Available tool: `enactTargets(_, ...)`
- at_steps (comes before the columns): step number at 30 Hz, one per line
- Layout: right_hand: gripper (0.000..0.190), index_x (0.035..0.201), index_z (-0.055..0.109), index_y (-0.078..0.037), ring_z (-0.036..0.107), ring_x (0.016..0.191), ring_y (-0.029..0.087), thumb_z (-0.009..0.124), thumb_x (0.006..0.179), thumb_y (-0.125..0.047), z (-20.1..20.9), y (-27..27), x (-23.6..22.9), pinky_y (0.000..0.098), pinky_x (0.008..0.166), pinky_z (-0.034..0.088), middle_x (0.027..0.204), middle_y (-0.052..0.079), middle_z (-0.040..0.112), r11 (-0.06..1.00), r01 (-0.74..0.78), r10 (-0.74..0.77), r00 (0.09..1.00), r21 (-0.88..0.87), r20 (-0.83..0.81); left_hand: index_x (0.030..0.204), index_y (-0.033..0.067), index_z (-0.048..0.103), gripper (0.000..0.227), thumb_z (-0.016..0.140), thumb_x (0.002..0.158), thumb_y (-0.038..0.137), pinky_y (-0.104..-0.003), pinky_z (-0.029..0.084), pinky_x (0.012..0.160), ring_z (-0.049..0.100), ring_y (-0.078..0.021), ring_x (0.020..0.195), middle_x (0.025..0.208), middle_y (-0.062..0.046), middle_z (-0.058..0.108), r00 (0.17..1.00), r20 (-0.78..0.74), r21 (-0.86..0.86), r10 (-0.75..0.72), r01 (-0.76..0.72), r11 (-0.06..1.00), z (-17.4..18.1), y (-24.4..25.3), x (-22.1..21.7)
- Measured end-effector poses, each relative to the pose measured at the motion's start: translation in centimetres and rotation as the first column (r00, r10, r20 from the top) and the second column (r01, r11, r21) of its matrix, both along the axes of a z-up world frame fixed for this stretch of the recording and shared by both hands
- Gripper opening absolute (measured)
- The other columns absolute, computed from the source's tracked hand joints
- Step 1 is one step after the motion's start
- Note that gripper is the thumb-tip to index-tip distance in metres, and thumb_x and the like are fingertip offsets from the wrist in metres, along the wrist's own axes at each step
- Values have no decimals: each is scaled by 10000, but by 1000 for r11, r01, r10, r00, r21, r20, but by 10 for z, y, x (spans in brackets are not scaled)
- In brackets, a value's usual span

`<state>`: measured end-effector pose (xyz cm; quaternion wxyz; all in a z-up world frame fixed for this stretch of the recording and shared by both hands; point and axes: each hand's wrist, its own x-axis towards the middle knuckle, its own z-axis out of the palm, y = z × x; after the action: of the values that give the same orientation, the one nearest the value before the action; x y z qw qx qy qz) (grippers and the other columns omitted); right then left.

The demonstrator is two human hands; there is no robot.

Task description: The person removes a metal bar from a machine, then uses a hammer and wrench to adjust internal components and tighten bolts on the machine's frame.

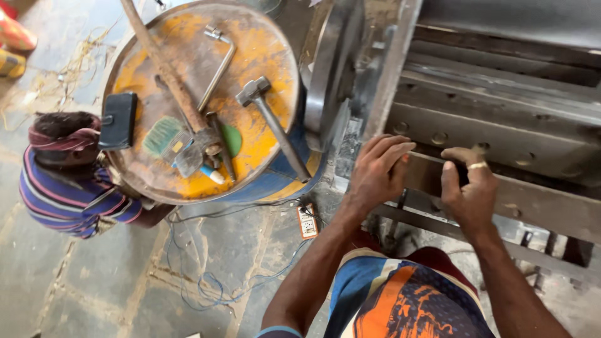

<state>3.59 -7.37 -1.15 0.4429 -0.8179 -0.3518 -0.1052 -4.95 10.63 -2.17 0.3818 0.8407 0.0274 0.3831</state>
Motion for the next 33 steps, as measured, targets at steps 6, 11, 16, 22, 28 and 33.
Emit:
enactTargets(6, 87, 1009, 637, -48, 679, 909, 165, 552, 997, -36, -57, -70, -53, 302, 770, 563, 986, 106, 693, 988, -33, 49, 993, 149, -104, 1007, 6, 714, 129, 685, 966, 125, -409, 589, 715, 703, -257, 773, 879, -152, 715, 996, -64, -223, -67, 52, 973, -48, -68, -47)
enactTargets(11, 244, 1107, 681, 0, 703, 866, 227, 627, 887, -92, -168, -106, -85, 338, 787, 569, 947, 125, 736, 962, -179, -31, 683, -208, -730, 847, 54, 731, 152, 621, 828, 158, -493, 568, 714, 696, -361, 719, 823, -188, 714, 773, -604, 201, 193, -86, 976, -147, -92, -20)
enactTargets(16, 373, 1336, 502, -132, 661, 1041, 204, 635, 993, -196, -233, -91, -103, 392, 878, 574, 1099, 34, 664, 958, -207, -222, -98, -199, -970, 879, 37, 719, 287, 612, 939, 296, -559, 573, 735, 719, -410, 783, 849, -224, 734, 645, -736, 149, 205, -141, 979, -212, -94, 18)
enactTargets(22, 171, 1046, 593, 0, 575, 751, 162, 650, 1146, -127, -246, -75, -118, 350, 700, 522, 835, 35, 572, 753, 193, 648, -45, 630, -761, 957, 103, 745, 333, 613, 921, 406, -558, 569, 799, 704, -451, 881, 947, -211, 741, 680, -718, -38, 147, -249, 968, -255, -74, 50)
enactTargets(28, 144, 912, 589, -65, 610, 696, 191, 583, 1016, -165, -271, -64, -125, 376, 709, 578, 760, 38, 591, 916, 395, 104, -72, 67, -992, 987, 191, 779, 331, 630, 881, 467, -521, 566, 826, 710, -395, 933, 988, -133, 768, 780, -625, 22, 36, -29, 999, -318, -56, 69)
enactTargets(33, 153, 911, 596, -42, 575, 619, 200, 566, 999, -163, -286, -56, -127, 372, 603, 535, 726, 61, 602, 876, 467, 204, -135, 119, -970, 1010, 175, 764, 386, 637, 860, 508, -503, 566, 822, 710, -385, 950, 1007, -124, 765, 836, -546, 5, -57, 71, 997, -349, -50, 83)
